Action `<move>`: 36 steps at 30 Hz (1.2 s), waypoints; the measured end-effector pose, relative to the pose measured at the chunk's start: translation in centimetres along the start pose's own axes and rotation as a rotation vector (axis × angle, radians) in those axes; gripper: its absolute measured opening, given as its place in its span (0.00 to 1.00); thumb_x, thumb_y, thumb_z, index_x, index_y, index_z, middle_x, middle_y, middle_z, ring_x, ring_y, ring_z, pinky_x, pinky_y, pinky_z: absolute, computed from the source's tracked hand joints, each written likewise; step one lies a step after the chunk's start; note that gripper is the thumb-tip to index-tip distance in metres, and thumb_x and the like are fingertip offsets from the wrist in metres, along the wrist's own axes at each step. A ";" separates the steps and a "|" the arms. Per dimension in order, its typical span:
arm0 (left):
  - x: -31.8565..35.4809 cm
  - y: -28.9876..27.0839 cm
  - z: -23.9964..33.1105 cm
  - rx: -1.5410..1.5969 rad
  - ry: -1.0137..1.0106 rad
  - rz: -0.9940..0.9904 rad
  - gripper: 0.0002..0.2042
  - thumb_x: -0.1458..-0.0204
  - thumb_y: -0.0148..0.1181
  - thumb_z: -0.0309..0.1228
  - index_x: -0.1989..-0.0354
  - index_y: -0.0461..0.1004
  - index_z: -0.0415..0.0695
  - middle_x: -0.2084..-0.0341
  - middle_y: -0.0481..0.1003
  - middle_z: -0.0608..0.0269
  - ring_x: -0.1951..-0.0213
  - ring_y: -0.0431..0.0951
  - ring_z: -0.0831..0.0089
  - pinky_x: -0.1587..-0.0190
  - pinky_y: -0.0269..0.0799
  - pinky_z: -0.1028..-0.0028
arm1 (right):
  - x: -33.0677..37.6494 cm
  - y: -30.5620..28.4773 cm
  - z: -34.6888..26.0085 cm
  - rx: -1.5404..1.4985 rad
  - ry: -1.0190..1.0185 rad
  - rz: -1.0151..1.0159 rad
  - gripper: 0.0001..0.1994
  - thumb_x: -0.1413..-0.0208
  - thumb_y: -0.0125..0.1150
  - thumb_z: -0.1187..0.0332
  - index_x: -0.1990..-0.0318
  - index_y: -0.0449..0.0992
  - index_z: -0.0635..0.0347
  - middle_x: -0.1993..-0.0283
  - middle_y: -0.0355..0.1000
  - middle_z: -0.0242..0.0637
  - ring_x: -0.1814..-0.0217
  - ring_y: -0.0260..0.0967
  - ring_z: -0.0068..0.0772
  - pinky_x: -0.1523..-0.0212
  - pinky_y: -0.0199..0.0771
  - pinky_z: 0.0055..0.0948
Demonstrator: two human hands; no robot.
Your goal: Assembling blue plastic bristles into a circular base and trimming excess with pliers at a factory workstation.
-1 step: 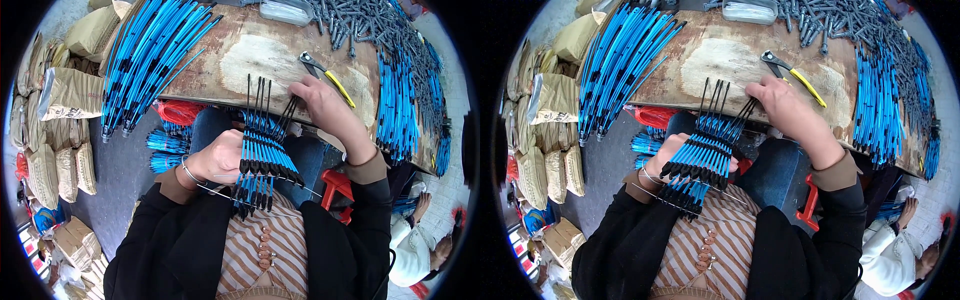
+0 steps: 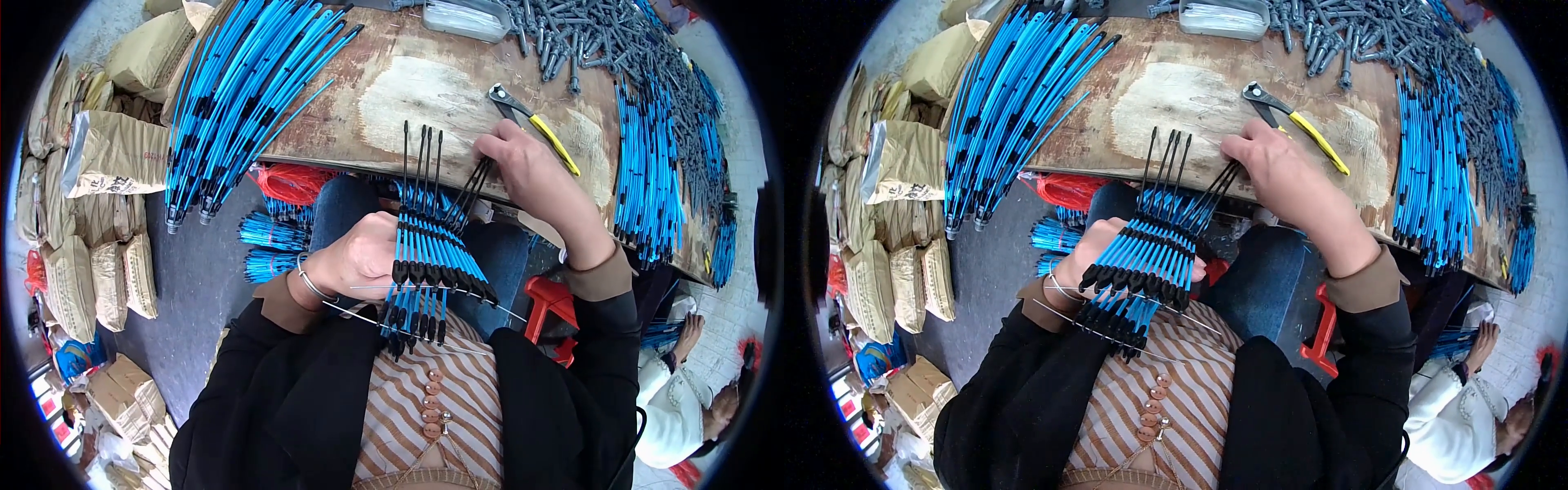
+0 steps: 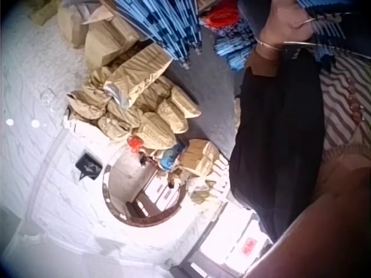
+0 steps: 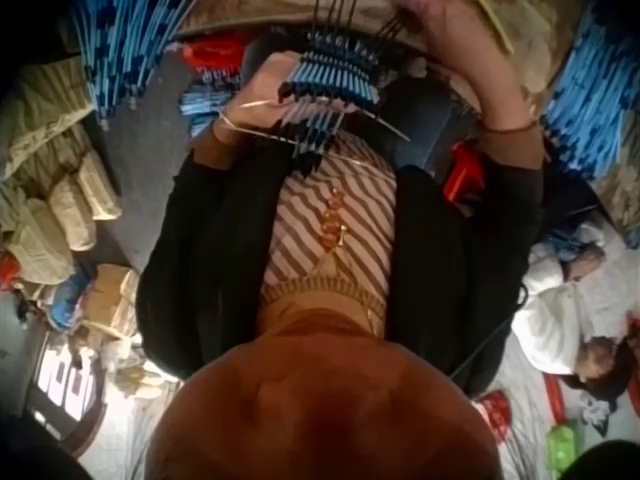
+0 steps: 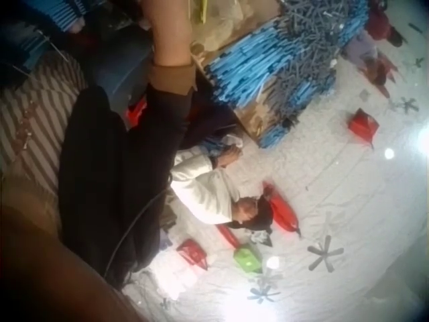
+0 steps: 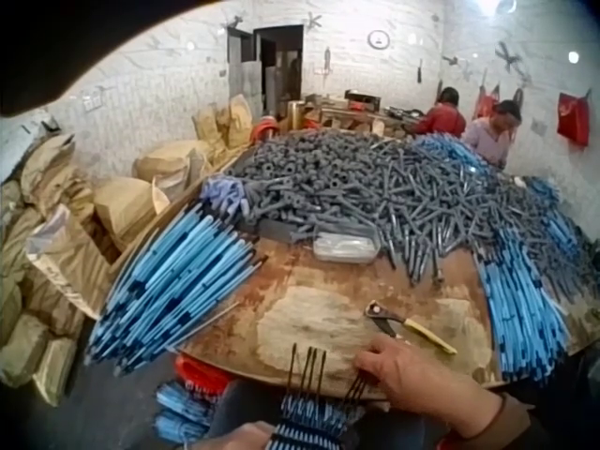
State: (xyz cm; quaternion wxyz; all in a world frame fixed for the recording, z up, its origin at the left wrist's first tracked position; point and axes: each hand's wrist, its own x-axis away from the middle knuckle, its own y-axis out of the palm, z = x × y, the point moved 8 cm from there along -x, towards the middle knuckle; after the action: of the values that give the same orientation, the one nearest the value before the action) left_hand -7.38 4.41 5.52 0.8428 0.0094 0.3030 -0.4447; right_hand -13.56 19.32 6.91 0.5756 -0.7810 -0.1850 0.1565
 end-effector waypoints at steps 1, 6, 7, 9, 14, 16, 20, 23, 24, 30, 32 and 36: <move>-0.1 0.0 0.2 0.001 0.021 0.006 0.09 0.55 0.54 0.27 0.66 0.76 0.38 0.67 0.77 0.57 0.75 0.74 0.60 0.69 0.69 0.70 | 0.1 0.0 0.2 -0.026 0.027 -0.014 0.09 0.55 0.52 0.82 0.66 0.71 0.59 0.65 0.68 0.37 0.67 0.68 0.41 0.64 0.69 0.35; -0.6 0.0 0.6 0.028 0.057 0.005 0.09 0.54 0.54 0.27 0.66 0.76 0.38 0.66 0.77 0.56 0.74 0.75 0.59 0.69 0.69 0.70 | 0.5 -0.3 0.7 -0.098 0.061 -0.023 0.07 0.56 0.50 0.83 0.70 0.71 0.62 0.67 0.68 0.37 0.67 0.68 0.43 0.63 0.69 0.37; -0.7 0.1 0.6 0.039 0.054 -0.002 0.09 0.54 0.54 0.28 0.66 0.76 0.38 0.66 0.77 0.56 0.73 0.75 0.59 0.69 0.69 0.70 | 0.5 -0.5 0.7 -0.108 0.050 -0.014 0.07 0.56 0.49 0.83 0.70 0.71 0.63 0.68 0.68 0.38 0.67 0.68 0.44 0.63 0.69 0.38; -0.7 0.1 0.6 0.050 0.051 -0.008 0.09 0.53 0.54 0.28 0.66 0.76 0.38 0.66 0.77 0.56 0.73 0.75 0.59 0.69 0.69 0.70 | 0.5 -0.5 0.8 -0.118 0.040 -0.006 0.06 0.56 0.49 0.83 0.71 0.71 0.64 0.68 0.68 0.38 0.68 0.68 0.45 0.63 0.69 0.39; -0.5 0.2 0.0 0.023 -0.001 -0.021 0.09 0.52 0.53 0.29 0.66 0.76 0.38 0.65 0.77 0.57 0.73 0.75 0.59 0.69 0.69 0.70 | 0.4 -0.5 0.8 -0.133 0.010 0.027 0.06 0.56 0.49 0.83 0.72 0.71 0.65 0.69 0.69 0.38 0.68 0.68 0.45 0.62 0.70 0.39; -0.7 0.1 0.1 0.041 0.032 0.005 0.09 0.52 0.53 0.29 0.66 0.76 0.39 0.65 0.77 0.57 0.73 0.75 0.59 0.68 0.69 0.70 | 0.4 -0.4 0.8 -0.127 -0.007 0.033 0.07 0.57 0.50 0.82 0.70 0.71 0.62 0.69 0.69 0.37 0.67 0.67 0.42 0.63 0.69 0.36; -0.9 -0.1 0.2 0.063 0.061 0.024 0.09 0.52 0.54 0.30 0.66 0.76 0.39 0.64 0.77 0.56 0.72 0.76 0.59 0.68 0.69 0.70 | 0.1 -0.5 0.6 -0.070 -0.052 0.047 0.08 0.57 0.52 0.82 0.68 0.71 0.60 0.68 0.68 0.36 0.67 0.66 0.39 0.62 0.68 0.32; -1.0 -0.2 0.2 0.072 0.052 -0.003 0.10 0.52 0.55 0.30 0.65 0.76 0.39 0.63 0.77 0.56 0.70 0.76 0.59 0.67 0.70 0.70 | -0.2 -0.5 -0.3 0.083 -0.133 0.076 0.09 0.56 0.52 0.81 0.65 0.71 0.58 0.67 0.66 0.35 0.65 0.65 0.37 0.60 0.67 0.31; -0.9 -0.3 0.2 0.071 0.052 -0.002 0.10 0.52 0.55 0.30 0.65 0.76 0.39 0.63 0.77 0.56 0.70 0.76 0.59 0.67 0.70 0.70 | -0.4 -0.5 -0.4 0.083 -0.134 0.075 0.09 0.56 0.52 0.81 0.65 0.71 0.58 0.67 0.66 0.35 0.65 0.65 0.37 0.60 0.67 0.31; -0.7 0.1 -0.2 0.095 -0.024 -0.048 0.09 0.52 0.55 0.30 0.65 0.76 0.40 0.61 0.77 0.57 0.69 0.76 0.60 0.66 0.70 0.69 | -0.9 0.4 -0.9 0.173 -0.155 -0.052 0.10 0.54 0.51 0.79 0.63 0.70 0.57 0.65 0.64 0.35 0.63 0.64 0.36 0.58 0.67 0.31; -0.9 0.0 0.1 0.103 -0.019 -0.019 0.09 0.52 0.55 0.30 0.65 0.76 0.40 0.61 0.77 0.57 0.69 0.76 0.60 0.66 0.70 0.69 | -0.6 -0.1 -0.9 0.148 -0.144 -0.022 0.09 0.54 0.50 0.79 0.63 0.70 0.58 0.64 0.64 0.35 0.63 0.64 0.36 0.58 0.67 0.31; -1.4 0.1 0.6 0.069 0.000 -0.033 0.11 0.49 0.54 0.32 0.64 0.77 0.38 0.61 0.78 0.57 0.66 0.78 0.62 0.62 0.73 0.70 | 0.2 -0.8 -0.8 0.114 -0.141 0.022 0.09 0.54 0.50 0.78 0.64 0.70 0.58 0.64 0.65 0.34 0.63 0.64 0.37 0.58 0.67 0.31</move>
State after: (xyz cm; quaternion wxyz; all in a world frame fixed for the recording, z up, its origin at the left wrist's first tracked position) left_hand -7.57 5.30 6.69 0.8345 0.0335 0.2877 -0.4688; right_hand -13.06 18.96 7.88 0.6029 -0.7360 -0.2071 0.2278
